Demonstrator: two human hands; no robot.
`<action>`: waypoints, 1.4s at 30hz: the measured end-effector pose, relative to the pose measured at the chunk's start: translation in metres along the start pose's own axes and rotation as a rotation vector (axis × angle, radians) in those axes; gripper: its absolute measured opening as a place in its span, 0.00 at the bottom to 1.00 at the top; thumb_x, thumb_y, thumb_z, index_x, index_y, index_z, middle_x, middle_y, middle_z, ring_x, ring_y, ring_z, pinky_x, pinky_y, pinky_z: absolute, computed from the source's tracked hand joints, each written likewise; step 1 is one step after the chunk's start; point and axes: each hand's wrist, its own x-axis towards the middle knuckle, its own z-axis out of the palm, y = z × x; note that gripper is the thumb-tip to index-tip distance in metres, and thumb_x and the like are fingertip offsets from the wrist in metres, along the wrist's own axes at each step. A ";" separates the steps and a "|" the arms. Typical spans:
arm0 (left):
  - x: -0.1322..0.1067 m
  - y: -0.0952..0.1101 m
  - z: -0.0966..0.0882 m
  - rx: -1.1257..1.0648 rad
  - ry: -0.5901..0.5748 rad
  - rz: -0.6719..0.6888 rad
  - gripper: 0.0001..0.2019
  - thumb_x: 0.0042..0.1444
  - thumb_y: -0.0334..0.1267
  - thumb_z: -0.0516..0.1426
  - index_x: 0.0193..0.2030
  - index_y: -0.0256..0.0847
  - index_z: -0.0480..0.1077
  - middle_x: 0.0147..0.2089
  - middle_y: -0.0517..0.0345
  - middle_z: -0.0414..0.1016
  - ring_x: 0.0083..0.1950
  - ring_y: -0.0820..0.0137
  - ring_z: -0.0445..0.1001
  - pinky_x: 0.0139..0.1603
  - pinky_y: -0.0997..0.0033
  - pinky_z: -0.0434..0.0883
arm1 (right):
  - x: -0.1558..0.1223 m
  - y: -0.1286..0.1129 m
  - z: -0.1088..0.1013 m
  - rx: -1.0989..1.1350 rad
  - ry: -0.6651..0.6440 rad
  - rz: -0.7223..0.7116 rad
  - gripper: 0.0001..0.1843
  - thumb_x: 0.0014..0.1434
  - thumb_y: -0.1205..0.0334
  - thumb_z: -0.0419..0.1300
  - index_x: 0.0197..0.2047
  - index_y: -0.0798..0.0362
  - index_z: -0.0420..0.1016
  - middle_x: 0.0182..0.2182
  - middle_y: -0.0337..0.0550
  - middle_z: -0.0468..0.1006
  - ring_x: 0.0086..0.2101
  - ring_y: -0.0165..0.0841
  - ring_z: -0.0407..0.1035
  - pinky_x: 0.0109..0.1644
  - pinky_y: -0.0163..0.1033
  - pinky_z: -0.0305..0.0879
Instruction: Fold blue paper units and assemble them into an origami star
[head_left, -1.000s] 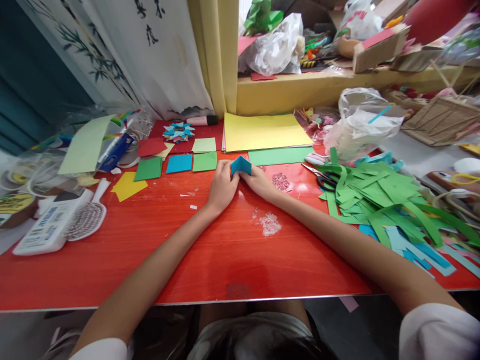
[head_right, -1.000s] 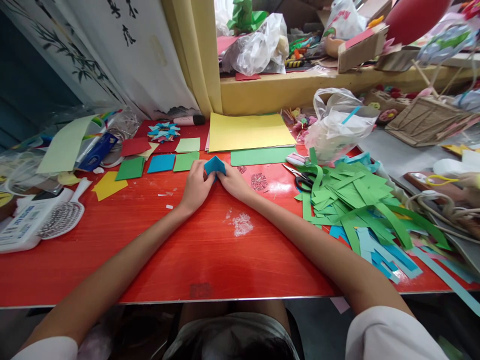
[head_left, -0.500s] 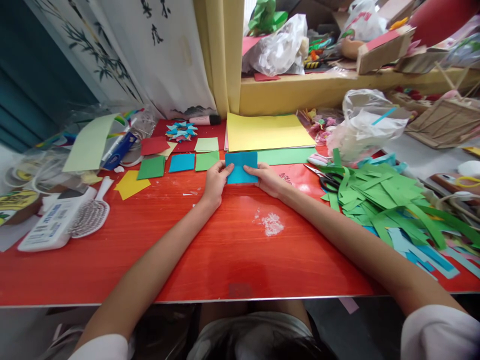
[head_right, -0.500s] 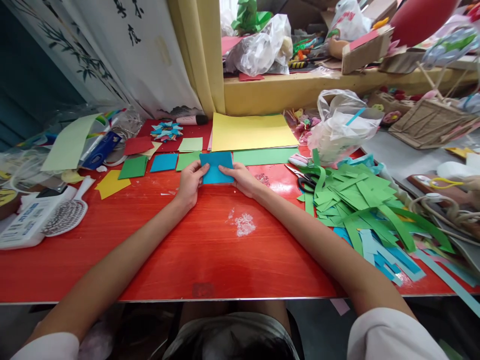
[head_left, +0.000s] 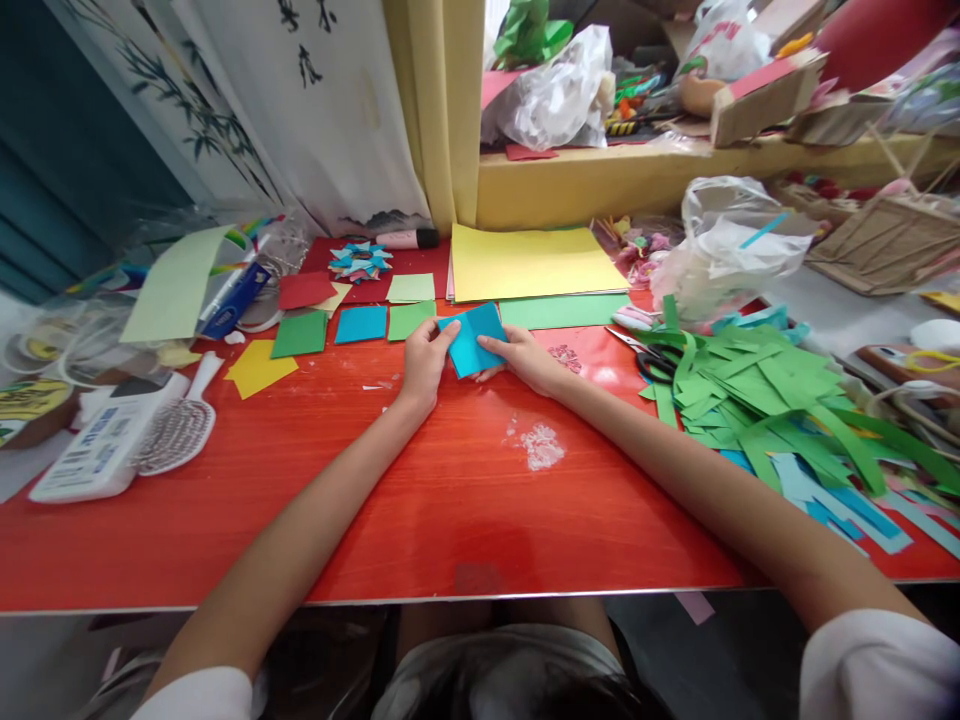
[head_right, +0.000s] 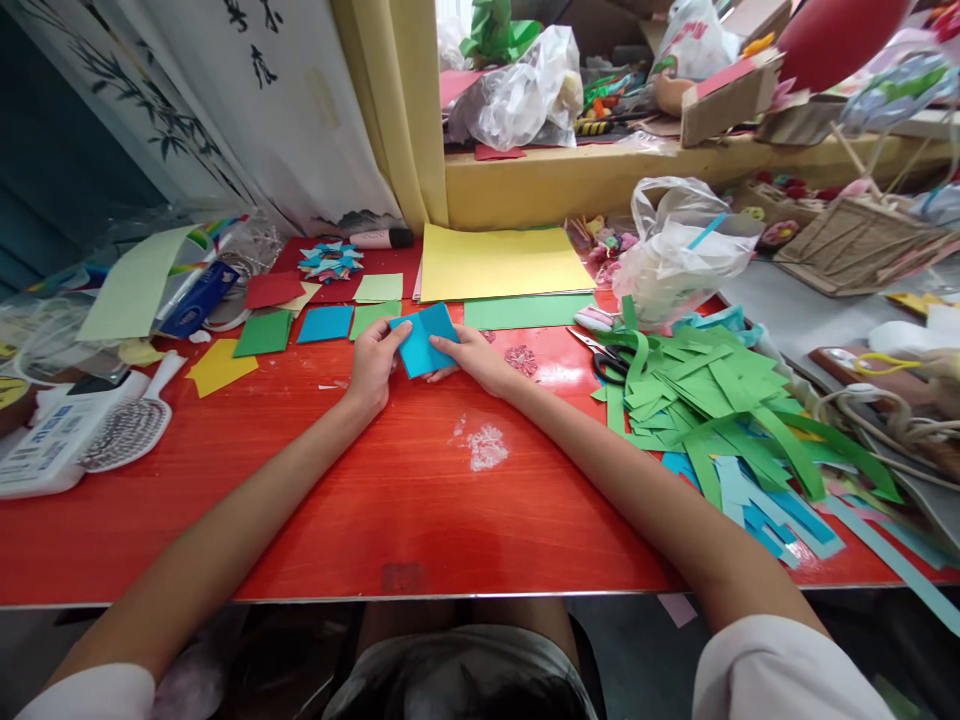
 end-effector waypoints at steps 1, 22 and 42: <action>0.000 0.000 0.000 0.024 0.009 0.020 0.09 0.52 0.42 0.58 0.33 0.39 0.67 0.26 0.62 0.63 0.23 0.79 0.59 0.21 0.80 0.60 | 0.000 0.000 0.001 -0.037 0.040 -0.041 0.14 0.57 0.56 0.56 0.43 0.55 0.68 0.37 0.47 0.77 0.32 0.34 0.73 0.38 0.44 0.76; -0.015 0.011 0.005 0.507 -0.070 0.432 0.13 0.58 0.33 0.52 0.50 0.44 0.67 0.48 0.55 0.70 0.41 0.73 0.69 0.42 0.73 0.67 | -0.002 0.003 0.000 -0.901 0.314 -0.401 0.12 0.64 0.59 0.43 0.41 0.52 0.65 0.40 0.48 0.71 0.43 0.38 0.64 0.50 0.48 0.62; -0.005 -0.001 0.005 0.153 -0.429 0.067 0.21 0.57 0.35 0.50 0.58 0.40 0.62 0.31 0.57 0.72 0.27 0.75 0.71 0.33 0.72 0.71 | 0.003 0.004 -0.004 -0.568 0.185 -0.248 0.12 0.60 0.59 0.43 0.29 0.53 0.63 0.26 0.42 0.70 0.31 0.33 0.65 0.41 0.42 0.65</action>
